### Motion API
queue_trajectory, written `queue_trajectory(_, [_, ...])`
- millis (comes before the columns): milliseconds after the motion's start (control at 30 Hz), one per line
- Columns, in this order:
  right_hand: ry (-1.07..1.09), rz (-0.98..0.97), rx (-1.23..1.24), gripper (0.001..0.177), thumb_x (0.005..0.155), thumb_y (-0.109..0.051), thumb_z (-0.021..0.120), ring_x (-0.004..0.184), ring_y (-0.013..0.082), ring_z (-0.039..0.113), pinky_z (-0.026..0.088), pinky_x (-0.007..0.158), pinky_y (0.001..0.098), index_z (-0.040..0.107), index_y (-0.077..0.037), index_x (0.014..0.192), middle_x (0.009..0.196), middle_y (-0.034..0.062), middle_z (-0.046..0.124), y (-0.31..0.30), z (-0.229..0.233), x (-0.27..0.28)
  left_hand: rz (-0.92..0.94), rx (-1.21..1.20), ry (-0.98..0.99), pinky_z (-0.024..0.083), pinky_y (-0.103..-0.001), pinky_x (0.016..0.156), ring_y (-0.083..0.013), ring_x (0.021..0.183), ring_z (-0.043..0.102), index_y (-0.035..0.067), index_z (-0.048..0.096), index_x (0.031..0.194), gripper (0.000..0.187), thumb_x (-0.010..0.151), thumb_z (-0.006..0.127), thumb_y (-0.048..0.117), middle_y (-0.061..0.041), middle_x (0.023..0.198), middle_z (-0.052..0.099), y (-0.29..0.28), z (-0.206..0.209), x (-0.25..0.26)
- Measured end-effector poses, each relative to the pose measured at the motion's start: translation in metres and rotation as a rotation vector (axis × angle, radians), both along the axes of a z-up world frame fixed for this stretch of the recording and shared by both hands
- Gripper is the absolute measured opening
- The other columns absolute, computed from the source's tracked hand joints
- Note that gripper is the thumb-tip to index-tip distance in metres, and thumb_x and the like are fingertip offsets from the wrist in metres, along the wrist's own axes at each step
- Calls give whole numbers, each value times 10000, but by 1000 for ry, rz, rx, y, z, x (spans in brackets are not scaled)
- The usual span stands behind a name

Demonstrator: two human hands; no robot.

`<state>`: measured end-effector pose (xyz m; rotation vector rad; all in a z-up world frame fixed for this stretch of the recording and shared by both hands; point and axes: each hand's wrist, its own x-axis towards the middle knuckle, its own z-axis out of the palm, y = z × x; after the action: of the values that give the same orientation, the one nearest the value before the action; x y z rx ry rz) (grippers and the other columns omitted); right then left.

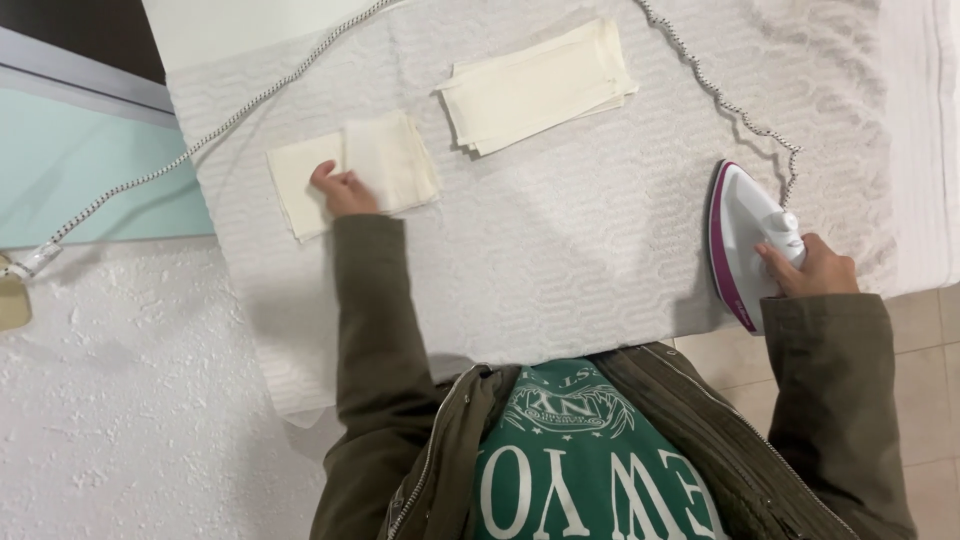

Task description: Ironing small rectangular fabric pieces on a white covered workbench.

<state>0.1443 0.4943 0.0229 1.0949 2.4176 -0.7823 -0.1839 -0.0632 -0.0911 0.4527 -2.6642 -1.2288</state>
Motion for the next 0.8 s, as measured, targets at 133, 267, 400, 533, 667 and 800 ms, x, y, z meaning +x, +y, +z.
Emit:
queue_trajectory(133, [41, -15, -9, 584, 987, -470, 713, 774, 365, 746, 595, 713, 489, 667, 55, 1238, 856, 260, 731, 19, 4, -1, -191, 88, 61, 521, -386, 886, -298, 1023, 681, -33, 573, 1267, 308, 1059, 707, 149, -178, 1162, 691, -41, -39, -10])
queue_trajectory(267, [24, 55, 121, 593, 1017, -491, 720, 737, 376, 743, 601, 705, 499, 680, 72, 1198, 808, 256, 728, 39, 17, 0, -408, 144, -241, 538, -326, 842, -168, 910, 695, 15, 708, 1177, 331, 983, 722, 283, -87, 1027, 763, 12, 32, 9])
queue_trajectory(400, [-5, 40, 178, 596, 1018, -501, 710, 695, 372, 743, 603, 663, 499, 676, 65, 1203, 779, 248, 718, 48, 54, -8, -716, 268, -259, 513, -275, 744, -86, 833, 603, 22, 691, 1195, 344, 980, 713, 290, -27, 963, 729, 112, 75, 50])
queue_trajectory(533, [25, 100, 227, 597, 1036, -501, 714, 707, 384, 732, 594, 671, 497, 682, 75, 1189, 798, 266, 715, 64, 63, -5, -752, 185, -486, 380, -330, 638, -147, 745, 413, 0, 684, 1214, 374, 992, 751, 293, -85, 785, 515, 216, 95, 96])
queue_trajectory(667, [59, 61, 133, 591, 1017, -485, 699, 711, 388, 733, 599, 650, 502, 664, 76, 1201, 812, 278, 712, 66, 80, -7, -1003, 836, -422, 523, -265, 824, -78, 942, 599, -16, 592, 1351, 373, 1050, 649, 197, -35, 1096, 674, 256, 125, 124])
queue_trajectory(800, [68, 49, 56, 582, 1004, -465, 683, 686, 381, 740, 605, 633, 493, 640, 76, 1213, 799, 278, 712, 64, 87, -9, -1028, 1034, -450, 583, -328, 976, -174, 1153, 685, 7, 435, 1500, 488, 1057, 590, 140, -107, 1292, 670, 233, 142, 141])
